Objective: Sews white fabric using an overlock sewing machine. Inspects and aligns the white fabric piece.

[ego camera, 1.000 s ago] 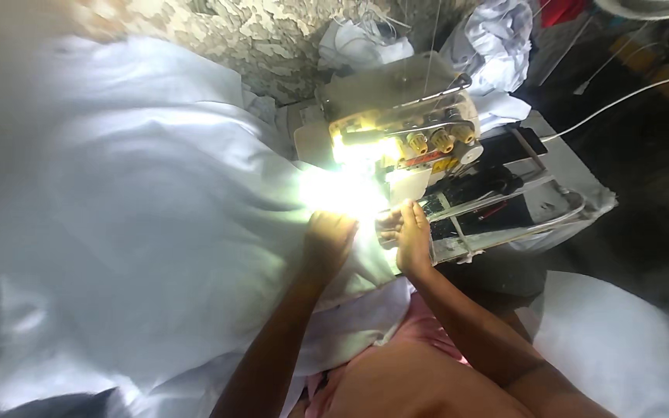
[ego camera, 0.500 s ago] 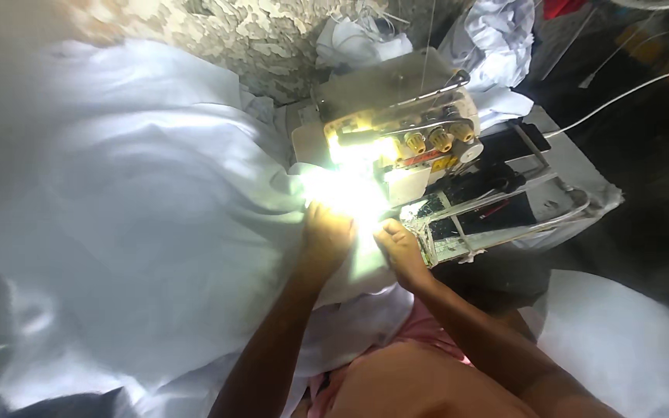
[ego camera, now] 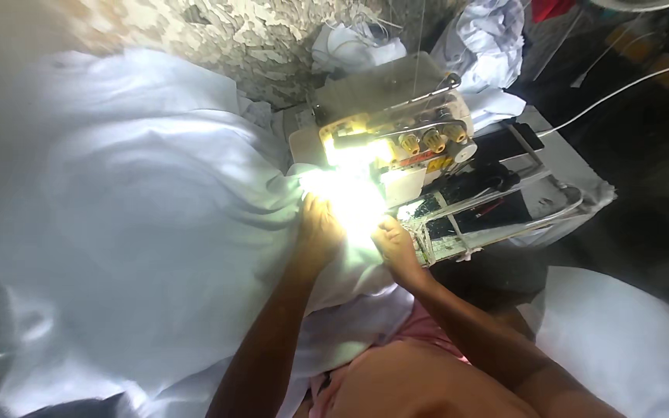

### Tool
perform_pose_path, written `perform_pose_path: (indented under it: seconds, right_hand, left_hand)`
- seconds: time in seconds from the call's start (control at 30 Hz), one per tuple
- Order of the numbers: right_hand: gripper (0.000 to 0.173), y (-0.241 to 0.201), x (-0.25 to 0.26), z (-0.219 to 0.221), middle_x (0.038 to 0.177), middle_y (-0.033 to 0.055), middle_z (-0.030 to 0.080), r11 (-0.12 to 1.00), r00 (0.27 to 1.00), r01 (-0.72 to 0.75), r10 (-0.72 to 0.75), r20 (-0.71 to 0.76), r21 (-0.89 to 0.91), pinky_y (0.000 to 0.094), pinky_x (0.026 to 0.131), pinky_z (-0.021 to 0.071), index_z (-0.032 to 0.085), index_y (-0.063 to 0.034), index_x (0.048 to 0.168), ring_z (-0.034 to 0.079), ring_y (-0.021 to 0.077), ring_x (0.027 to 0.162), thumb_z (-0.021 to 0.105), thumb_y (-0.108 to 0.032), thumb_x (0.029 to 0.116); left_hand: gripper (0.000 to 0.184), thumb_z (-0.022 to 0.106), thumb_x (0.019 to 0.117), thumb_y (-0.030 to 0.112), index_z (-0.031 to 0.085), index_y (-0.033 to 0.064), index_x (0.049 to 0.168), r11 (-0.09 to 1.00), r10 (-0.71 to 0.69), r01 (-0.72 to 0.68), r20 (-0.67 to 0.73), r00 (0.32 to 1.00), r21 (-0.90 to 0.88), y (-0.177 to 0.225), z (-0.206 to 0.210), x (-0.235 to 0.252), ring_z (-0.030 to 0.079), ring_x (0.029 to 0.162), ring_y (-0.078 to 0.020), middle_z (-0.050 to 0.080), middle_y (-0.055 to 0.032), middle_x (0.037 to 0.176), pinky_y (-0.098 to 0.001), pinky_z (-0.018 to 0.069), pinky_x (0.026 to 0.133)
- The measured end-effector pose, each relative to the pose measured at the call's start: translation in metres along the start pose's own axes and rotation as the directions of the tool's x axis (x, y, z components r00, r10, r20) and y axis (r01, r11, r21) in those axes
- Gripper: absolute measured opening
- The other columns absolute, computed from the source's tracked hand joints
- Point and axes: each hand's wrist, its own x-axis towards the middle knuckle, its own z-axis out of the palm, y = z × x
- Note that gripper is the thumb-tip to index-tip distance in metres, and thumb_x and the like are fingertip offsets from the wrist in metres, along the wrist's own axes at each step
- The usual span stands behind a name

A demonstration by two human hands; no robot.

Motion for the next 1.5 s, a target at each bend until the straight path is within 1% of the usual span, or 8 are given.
perform_pose_path:
  seconds: [0.27, 0.37, 0.5, 0.6, 0.7, 0.93, 1.13, 1.5]
  right_hand:
    - [0.017, 0.01, -0.014, -0.014, 0.068, 0.0038, 0.058, 0.995, 0.997, 0.031, -0.025, 0.072, -0.092, 0.0263, 0.054, 0.0437, 0.061, -0.0016, 0.114, 0.049, 0.0077, 0.054, 0.058, -0.015, 0.104]
    - [0.022, 0.019, -0.036, -0.033, 0.086, 0.0105, 0.068, 0.979, 0.994, 0.079, -0.064, 0.088, -0.186, 0.0342, 0.067, 0.0563, 0.063, 0.0011, 0.12, 0.064, 0.0151, 0.068, 0.06, -0.011, 0.1012]
    - [0.021, 0.037, -0.085, -0.084, 0.092, 0.0137, 0.073, 0.909, 0.989, 0.133, -0.149, -0.012, -0.395, 0.0402, 0.074, 0.0586, 0.069, 0.0017, 0.115, 0.07, 0.0212, 0.077, 0.061, -0.01, 0.0996]
    - [0.019, 0.059, -0.137, -0.14, 0.103, 0.016, 0.074, 0.788, 0.983, 0.035, -0.139, -0.121, -0.615, 0.0491, 0.085, 0.059, 0.073, 0.0005, 0.111, 0.073, 0.0296, 0.095, 0.063, -0.011, 0.0991]
    - [0.021, 0.084, -0.208, -0.189, 0.113, 0.0182, 0.072, 0.625, 0.95, -0.236, -0.012, -0.312, -0.744, 0.0548, 0.09, 0.0562, 0.074, -0.0015, 0.112, 0.07, 0.0365, 0.106, 0.063, -0.015, 0.1005]
    - [0.022, 0.102, -0.324, -0.237, 0.12, 0.0234, 0.068, 0.506, 0.717, -0.644, 0.138, -0.683, -0.574, 0.0605, 0.093, 0.0518, 0.071, 0.0016, 0.115, 0.065, 0.0436, 0.112, 0.059, -0.012, 0.1015]
    - [0.03, 0.113, -0.334, -0.281, 0.124, 0.0243, 0.063, 0.395, 0.678, -0.731, 0.325, -0.66, -0.557, 0.0614, 0.091, 0.0514, 0.066, -0.0013, 0.124, 0.063, 0.0434, 0.113, 0.068, -0.015, 0.0978]
    - [0.023, 0.112, -0.318, -0.308, 0.123, 0.023, 0.062, 0.309, 0.667, -0.732, 0.506, -0.546, -0.607, 0.0614, 0.092, 0.0499, 0.069, 0.0005, 0.113, 0.064, 0.0415, 0.11, 0.066, -0.017, 0.0992]
  left_hand:
    - [0.031, 0.05, 0.1022, 0.016, 0.068, -0.0098, 0.103, 0.999, 0.04, -0.039, 0.022, 0.999, -0.016, 0.004, -0.004, -0.001, 0.065, 0.104, -0.0473, 0.069, -0.027, 0.099, -0.0573, 0.0451, 0.1]
    - [0.028, 0.05, 0.1049, 0.013, 0.068, -0.007, 0.111, 0.997, 0.078, -0.078, -0.014, 0.997, -0.006, 0.015, -0.006, -0.02, 0.064, 0.109, -0.0475, 0.068, -0.0275, 0.11, -0.0628, 0.0423, 0.104]
    - [0.032, 0.05, 0.1064, 0.021, 0.071, 0.001, 0.118, 0.983, 0.172, -0.176, -0.067, 0.983, -0.056, 0.04, -0.005, -0.049, 0.062, 0.119, -0.0416, 0.067, -0.0222, 0.128, -0.0581, 0.041, 0.104]
    - [0.033, 0.05, 0.1055, 0.022, 0.073, -0.0001, 0.117, 0.967, 0.222, -0.225, -0.038, 0.974, -0.118, 0.044, -0.001, -0.076, 0.06, 0.124, -0.0448, 0.068, -0.0248, 0.126, -0.0623, 0.0354, 0.11]
    - [0.029, 0.054, 0.1054, 0.018, 0.073, -0.0027, 0.114, 0.955, 0.256, -0.255, -0.018, 0.967, -0.148, 0.044, -0.003, -0.093, 0.06, 0.125, -0.045, 0.07, -0.0263, 0.12, -0.0573, 0.0343, 0.114]
    - [0.026, 0.055, 0.1051, 0.016, 0.071, -0.0007, 0.117, 0.925, 0.286, -0.276, -0.001, 0.958, -0.262, 0.061, 0.007, -0.09, 0.057, 0.132, -0.0382, 0.069, -0.0235, 0.124, -0.0486, 0.0317, 0.118]
    - [0.028, 0.056, 0.1044, 0.015, 0.069, -0.0043, 0.12, 0.904, 0.293, -0.266, 0.034, 0.956, -0.334, 0.074, 0.009, -0.088, 0.056, 0.132, -0.0404, 0.068, -0.0259, 0.126, -0.0509, 0.0315, 0.118]
    - [0.03, 0.055, 0.1042, 0.016, 0.07, -0.0045, 0.119, 0.922, 0.263, -0.237, 0.047, 0.964, -0.307, 0.076, 0.007, -0.1, 0.057, 0.13, -0.0437, 0.068, -0.0265, 0.125, -0.0525, 0.0334, 0.116]
